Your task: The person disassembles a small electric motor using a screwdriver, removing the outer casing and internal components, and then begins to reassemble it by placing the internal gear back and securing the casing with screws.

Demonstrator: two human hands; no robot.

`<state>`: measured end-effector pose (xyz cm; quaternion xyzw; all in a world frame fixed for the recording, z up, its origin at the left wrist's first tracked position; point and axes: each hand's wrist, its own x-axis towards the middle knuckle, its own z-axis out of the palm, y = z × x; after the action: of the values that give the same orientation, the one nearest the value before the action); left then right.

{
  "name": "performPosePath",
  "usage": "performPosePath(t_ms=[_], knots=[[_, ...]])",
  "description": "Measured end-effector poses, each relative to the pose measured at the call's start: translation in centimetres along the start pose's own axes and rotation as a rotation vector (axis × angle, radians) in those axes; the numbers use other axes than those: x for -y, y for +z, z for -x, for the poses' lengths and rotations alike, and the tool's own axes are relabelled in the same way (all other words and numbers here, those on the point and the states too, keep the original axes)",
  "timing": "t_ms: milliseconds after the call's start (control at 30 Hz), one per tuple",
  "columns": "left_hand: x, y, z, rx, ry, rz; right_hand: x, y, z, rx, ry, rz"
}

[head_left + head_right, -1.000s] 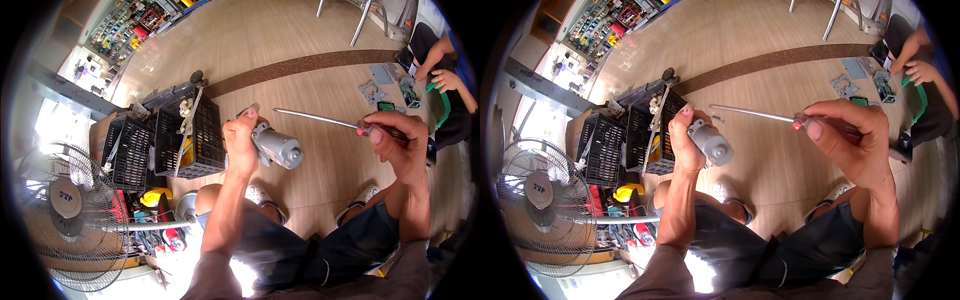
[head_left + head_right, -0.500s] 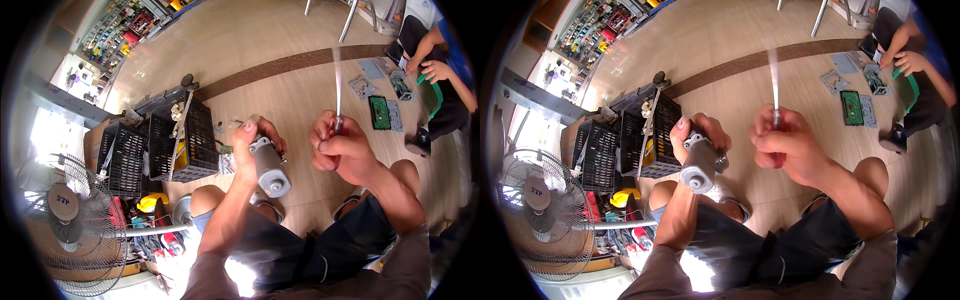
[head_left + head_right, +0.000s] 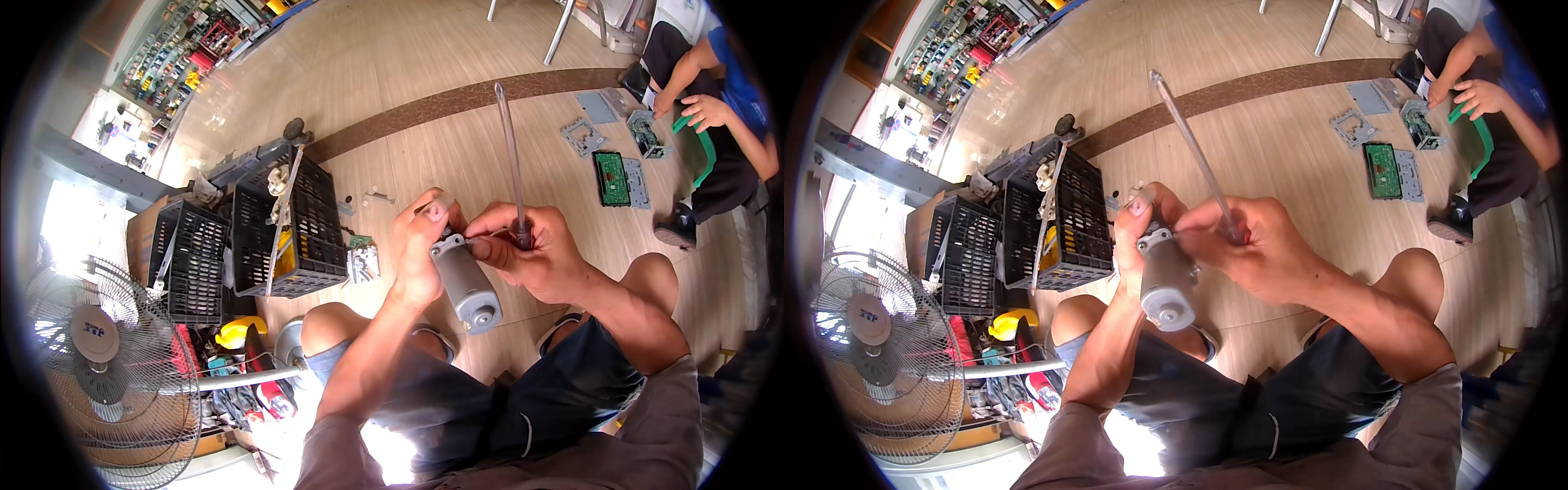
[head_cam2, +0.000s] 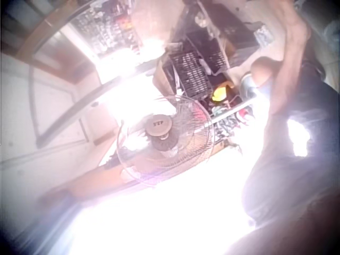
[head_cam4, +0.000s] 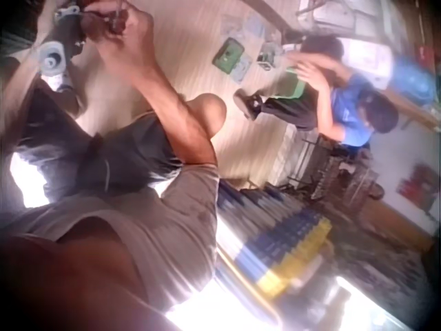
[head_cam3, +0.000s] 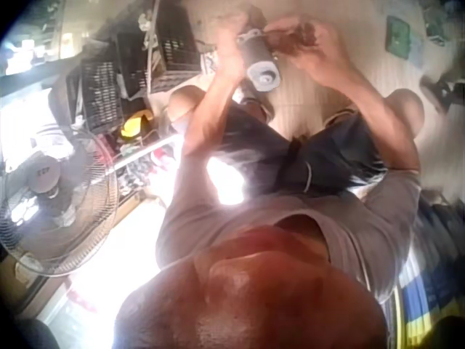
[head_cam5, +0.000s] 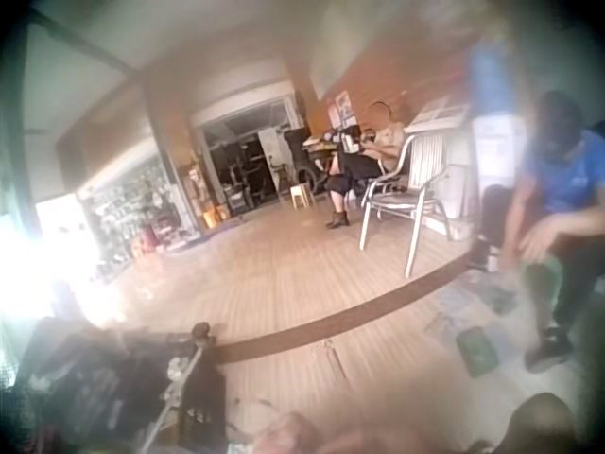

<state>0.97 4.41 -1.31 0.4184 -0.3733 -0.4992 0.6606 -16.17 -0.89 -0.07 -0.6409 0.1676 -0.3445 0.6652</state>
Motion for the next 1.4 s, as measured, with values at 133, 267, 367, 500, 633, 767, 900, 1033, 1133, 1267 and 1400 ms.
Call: performPosePath(t_ms=[133,267,367,500,633,767,900,1033,1133,1267,1400], knots=[[-1.1,0.9,0.1,-0.003,0.018,-0.154,1.1,-0.3,-0.2,-0.023,0.087,-0.03],[-1.0,0.8,-0.3,-0.037,0.066,-0.267,2.3,-1.4,-0.2,-0.049,0.113,-0.021],[-1.0,0.8,0.0,-0.022,0.065,-0.286,2.2,-2.1,-0.2,0.026,0.104,0.05],[-0.8,1.1,0.1,0.031,0.073,-0.336,2.8,-2.8,-0.4,0.104,0.168,0.091],[-0.9,1.3,0.0,0.016,0.081,-0.399,2.5,-2.8,-0.3,0.071,0.146,0.106],[-0.9,1.3,0.2,0.015,0.114,-0.405,2.0,-2.7,-0.2,0.05,0.13,0.137],[-0.7,1.4,0.3,-0.031,0.123,-0.475,1.9,-2.5,-0.1,0.009,0.134,0.147],[-0.6,1.4,0.5,-0.069,0.181,-0.58,2.6,-2.4,-0.2,0.002,0.12,0.206],[-0.6,1.2,0.5,-0.067,0.206,-0.648,2.4,-2.7,-0.2,0.011,0.112,0.207],[-0.5,0.9,0.6,-0.046,0.257,-0.676,2.3,-2.9,-0.3,0.026,0.069,0.308],[-0.7,1.0,0.6,-0.013,0.29,-0.738,2.5,-3.2,-0.4,0.083,0.042,0.381]])
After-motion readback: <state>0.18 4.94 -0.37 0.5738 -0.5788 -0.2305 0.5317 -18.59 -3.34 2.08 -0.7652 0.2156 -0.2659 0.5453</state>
